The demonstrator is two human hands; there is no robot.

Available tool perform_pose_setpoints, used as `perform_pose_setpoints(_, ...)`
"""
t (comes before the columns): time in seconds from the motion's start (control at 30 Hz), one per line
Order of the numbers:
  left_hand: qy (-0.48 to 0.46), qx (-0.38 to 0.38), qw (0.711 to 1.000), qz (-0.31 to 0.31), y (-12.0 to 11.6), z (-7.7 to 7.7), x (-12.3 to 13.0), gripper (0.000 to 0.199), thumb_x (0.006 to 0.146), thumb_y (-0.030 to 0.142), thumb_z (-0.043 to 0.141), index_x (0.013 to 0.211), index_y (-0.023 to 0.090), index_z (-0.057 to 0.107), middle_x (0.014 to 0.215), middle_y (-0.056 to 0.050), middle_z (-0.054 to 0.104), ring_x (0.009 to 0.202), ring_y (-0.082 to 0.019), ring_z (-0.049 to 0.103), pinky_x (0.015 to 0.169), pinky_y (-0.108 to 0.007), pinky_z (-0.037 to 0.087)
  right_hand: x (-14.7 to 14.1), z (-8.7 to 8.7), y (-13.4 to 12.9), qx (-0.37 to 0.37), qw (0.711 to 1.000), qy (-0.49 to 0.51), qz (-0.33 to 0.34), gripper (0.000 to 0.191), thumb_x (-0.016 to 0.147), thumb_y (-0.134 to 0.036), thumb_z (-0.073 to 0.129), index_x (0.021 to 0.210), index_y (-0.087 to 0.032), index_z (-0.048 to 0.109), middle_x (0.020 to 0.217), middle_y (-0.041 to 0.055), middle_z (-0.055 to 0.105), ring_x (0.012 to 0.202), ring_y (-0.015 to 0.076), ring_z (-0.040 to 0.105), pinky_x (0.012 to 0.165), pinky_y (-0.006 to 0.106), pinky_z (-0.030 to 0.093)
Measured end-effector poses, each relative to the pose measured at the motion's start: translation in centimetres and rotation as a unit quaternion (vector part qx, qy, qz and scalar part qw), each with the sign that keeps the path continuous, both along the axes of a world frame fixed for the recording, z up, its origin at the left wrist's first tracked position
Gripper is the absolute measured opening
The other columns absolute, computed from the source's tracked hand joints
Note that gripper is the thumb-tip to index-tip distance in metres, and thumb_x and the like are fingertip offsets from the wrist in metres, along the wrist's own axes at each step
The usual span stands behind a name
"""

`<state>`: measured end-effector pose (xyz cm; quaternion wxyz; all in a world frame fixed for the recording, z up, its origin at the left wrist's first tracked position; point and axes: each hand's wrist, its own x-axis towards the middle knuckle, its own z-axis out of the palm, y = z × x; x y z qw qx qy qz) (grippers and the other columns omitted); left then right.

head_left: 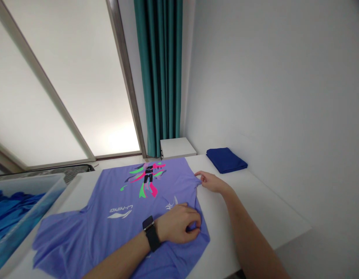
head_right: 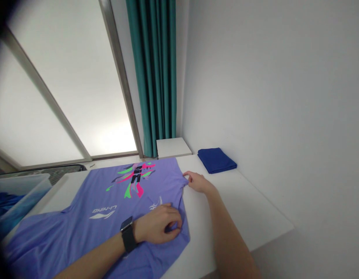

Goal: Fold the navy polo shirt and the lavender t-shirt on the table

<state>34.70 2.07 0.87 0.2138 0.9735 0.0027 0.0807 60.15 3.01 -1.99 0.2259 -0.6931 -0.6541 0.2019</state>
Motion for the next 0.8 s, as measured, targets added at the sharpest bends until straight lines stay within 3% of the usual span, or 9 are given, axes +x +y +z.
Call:
perform_pose_setpoints(0.07, -0.013, 0.001, 1.000, 0.027, 0.5, 0.5, -0.1, 0.008, 0.087, 0.021, 0.055, 0.092, 0.023, 0.061, 0.077, 0.002, 0.066, 0.072, -0.014, 0.061, 0.078, -0.027, 0.041, -0.2, 0.1, 0.0, 0.004, 1.000, 0.007, -0.017, 0.044, 0.077, -0.007, 0.049, 0.117, -0.021, 0.061, 0.070, -0.0048, 0.061, 0.065, 0.0119, 0.053, 0.064, 0.022, 0.037)
perform_pose_setpoints(0.17, -0.029, 0.041, 0.989, 0.137, 2.2, 1.1, -0.4, 0.016, 0.092, 0.022, 0.047, 0.098, 0.022, 0.061, 0.085, -0.003, 0.068, 0.078, -0.017, 0.062, 0.078, -0.029, 0.041, -0.7, 0.2, 0.2, 0.020, 0.999, -0.002, -0.041, 0.038, 0.083, -0.008, 0.047, 0.115, -0.021, 0.062, 0.071, -0.0032, 0.062, 0.067, 0.0128, 0.055, 0.067, 0.023, 0.037)
perform_pose_setpoints(0.27, 0.009, 0.116, 0.959, 0.257, 4.6, 1.1, -1.1, 0.017, 0.093, 0.026, 0.046, 0.100, 0.021, 0.061, 0.086, -0.006, 0.069, 0.079, -0.021, 0.064, 0.079, -0.034, 0.042, -1.2, 0.3, 0.5, 0.022, 0.998, -0.043, -0.045, 0.035, 0.086, -0.008, 0.046, 0.113, -0.022, 0.063, 0.074, -0.0021, 0.065, 0.069, 0.0134, 0.057, 0.070, 0.024, 0.036)
perform_pose_setpoints(0.37, 0.058, 0.175, 0.930, 0.318, 6.4, 0.5, -1.8, 0.020, 0.094, 0.031, 0.045, 0.091, 0.019, 0.061, 0.083, -0.009, 0.069, 0.079, -0.025, 0.065, 0.079, -0.037, 0.043, -1.6, 0.3, 0.6, 0.025, 0.995, -0.081, -0.049, 0.033, 0.086, -0.009, 0.047, 0.111, -0.022, 0.064, 0.077, -0.0012, 0.066, 0.073, 0.0141, 0.058, 0.076, 0.026, 0.036)
perform_pose_setpoints(0.63, 0.048, 0.176, 0.930, 0.318, 7.4, -1.4, -2.5, 0.024, 0.095, 0.034, 0.043, 0.085, 0.020, 0.058, 0.079, -0.008, 0.068, 0.076, -0.025, 0.065, 0.071, -0.034, 0.043, -1.9, 0.3, 0.6, 0.040, 0.993, -0.088, -0.066, 0.032, 0.088, -0.013, 0.044, 0.113, -0.020, 0.063, 0.076, 0.0003, 0.066, 0.072, 0.0153, 0.058, 0.076, 0.027, 0.037)
perform_pose_setpoints(0.8, 0.023, 0.143, 0.935, 0.324, 7.6, -1.6, -2.7, 0.018, 0.095, 0.033, 0.044, 0.094, 0.020, 0.056, 0.081, -0.007, 0.068, 0.078, -0.024, 0.065, 0.072, -0.033, 0.043, -2.9, 1.5, 0.2, 0.134, 0.985, -0.047, -0.103, 0.037, 0.087, -0.016, 0.039, 0.118, -0.015, 0.060, 0.077, 0.0026, 0.064, 0.068, 0.0163, 0.055, 0.071, 0.027, 0.039)
